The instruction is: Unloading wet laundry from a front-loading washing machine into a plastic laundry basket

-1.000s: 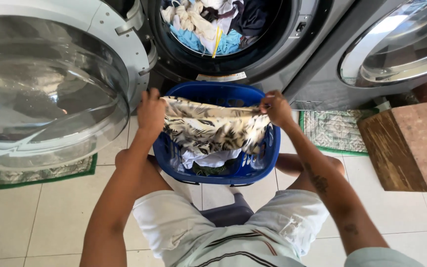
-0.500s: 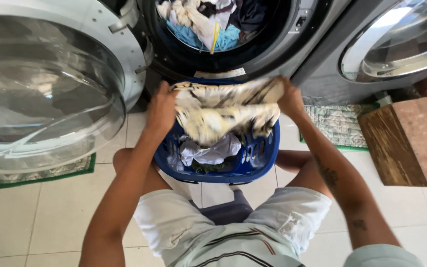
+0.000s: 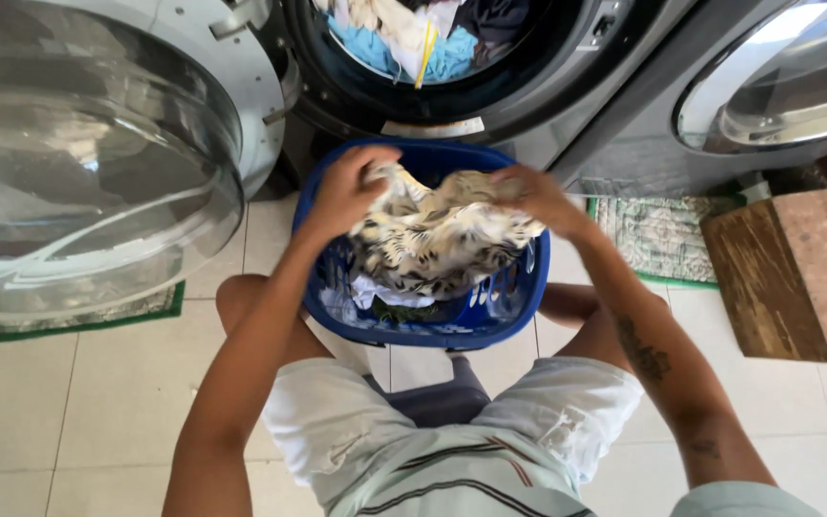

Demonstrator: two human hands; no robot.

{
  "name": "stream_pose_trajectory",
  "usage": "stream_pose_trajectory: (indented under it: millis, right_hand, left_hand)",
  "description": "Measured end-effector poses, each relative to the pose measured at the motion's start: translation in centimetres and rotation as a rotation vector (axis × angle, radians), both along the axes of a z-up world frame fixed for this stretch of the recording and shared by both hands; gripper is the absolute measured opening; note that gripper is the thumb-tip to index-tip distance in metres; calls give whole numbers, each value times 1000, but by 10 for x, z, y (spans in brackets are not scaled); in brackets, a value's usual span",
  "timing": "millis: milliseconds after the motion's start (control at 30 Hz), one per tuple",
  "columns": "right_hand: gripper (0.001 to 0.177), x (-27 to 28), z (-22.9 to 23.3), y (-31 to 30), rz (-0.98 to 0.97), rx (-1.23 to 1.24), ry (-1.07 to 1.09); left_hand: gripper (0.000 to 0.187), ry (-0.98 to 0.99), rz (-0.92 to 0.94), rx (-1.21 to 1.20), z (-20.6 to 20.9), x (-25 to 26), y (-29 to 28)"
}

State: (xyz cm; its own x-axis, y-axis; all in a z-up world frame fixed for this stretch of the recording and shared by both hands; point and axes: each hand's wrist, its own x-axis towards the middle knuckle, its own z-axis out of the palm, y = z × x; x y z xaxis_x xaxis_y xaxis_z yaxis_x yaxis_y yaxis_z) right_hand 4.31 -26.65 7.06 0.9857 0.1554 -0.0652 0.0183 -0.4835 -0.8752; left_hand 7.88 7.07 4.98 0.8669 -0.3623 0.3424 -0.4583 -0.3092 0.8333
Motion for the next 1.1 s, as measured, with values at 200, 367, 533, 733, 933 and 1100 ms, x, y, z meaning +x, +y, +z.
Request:
stream_pose_trajectory:
  millis: [200,367,533,733,933,1100]
  right_hand:
    - [39,-10,-55,78,78,-137,-83]
    - [40,-15,6,93,-122,531,158]
    - [51,-17,48,85,-173,1093,248]
    - [42,-20,-19,29,-391,575,45]
    - [57,-29,-154,11,-387,17,-64]
    - [97,-34,-184,71,-564,905,898]
  left_hand:
    - [76,127,-60,183,37,-40,-62]
    - [97,90,-73,152,-4,-46,-25]
    - [135,139,-30,113,-131,-41,-31]
    - [54,850,207,-726,-90,-31,-47]
    - [26,1029,458,-1092,-111,-12,-58]
    - [21,1467,397,-1252,-31,-31,-72]
